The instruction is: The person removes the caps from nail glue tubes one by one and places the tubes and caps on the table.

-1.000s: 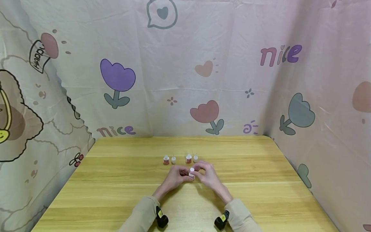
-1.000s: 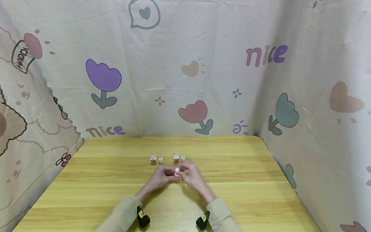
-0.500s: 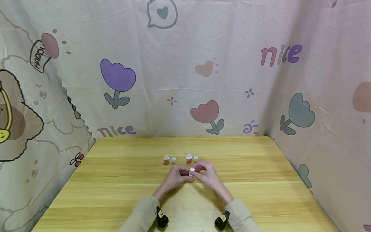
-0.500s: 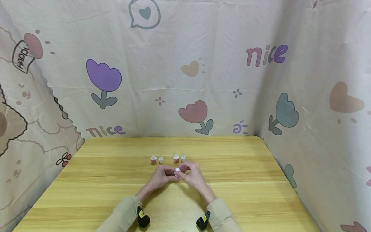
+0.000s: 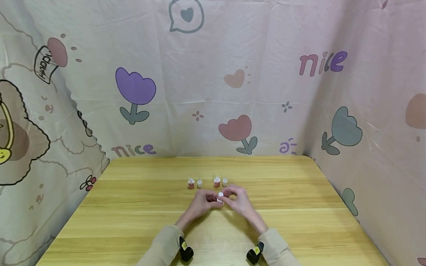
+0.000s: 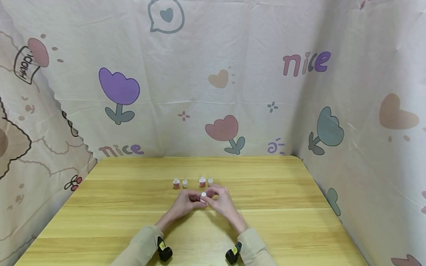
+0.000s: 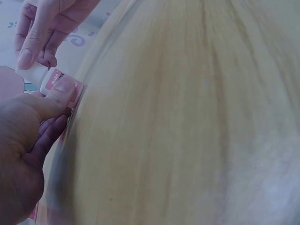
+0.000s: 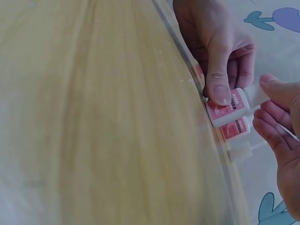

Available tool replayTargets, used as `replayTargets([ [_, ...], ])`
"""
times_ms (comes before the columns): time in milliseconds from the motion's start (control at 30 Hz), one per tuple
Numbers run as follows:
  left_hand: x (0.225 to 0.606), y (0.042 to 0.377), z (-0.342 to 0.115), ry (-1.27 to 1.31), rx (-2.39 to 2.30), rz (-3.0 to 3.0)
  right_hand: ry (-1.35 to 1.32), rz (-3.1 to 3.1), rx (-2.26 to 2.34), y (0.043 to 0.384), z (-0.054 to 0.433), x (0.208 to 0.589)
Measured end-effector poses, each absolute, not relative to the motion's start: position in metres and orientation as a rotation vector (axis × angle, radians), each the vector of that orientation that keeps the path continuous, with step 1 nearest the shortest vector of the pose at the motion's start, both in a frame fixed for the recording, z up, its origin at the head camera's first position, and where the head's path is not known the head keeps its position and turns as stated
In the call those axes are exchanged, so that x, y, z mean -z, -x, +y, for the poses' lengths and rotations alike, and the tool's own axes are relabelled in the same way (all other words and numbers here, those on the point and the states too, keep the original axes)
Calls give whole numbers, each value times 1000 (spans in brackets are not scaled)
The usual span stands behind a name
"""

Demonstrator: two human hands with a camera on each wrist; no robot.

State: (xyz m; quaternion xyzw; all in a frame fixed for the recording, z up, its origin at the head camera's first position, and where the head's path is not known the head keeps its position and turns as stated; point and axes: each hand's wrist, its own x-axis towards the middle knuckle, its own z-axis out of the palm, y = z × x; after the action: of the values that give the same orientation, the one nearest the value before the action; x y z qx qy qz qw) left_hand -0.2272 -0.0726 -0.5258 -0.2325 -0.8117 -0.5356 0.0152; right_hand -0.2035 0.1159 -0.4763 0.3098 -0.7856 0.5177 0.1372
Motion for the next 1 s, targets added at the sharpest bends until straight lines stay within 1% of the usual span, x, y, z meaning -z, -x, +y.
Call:
replayTargets([
  [533,525,227,-73,738,1632,-2534,-874,-2342,-1593,201,117,475],
  [833,527,227,-74,765,1637,-2516,-787,-2323,-1611,202,117,478],
  [1000,525,227,-73,745,1648,-2528,-783,-2321,-1620,202,117,477],
])
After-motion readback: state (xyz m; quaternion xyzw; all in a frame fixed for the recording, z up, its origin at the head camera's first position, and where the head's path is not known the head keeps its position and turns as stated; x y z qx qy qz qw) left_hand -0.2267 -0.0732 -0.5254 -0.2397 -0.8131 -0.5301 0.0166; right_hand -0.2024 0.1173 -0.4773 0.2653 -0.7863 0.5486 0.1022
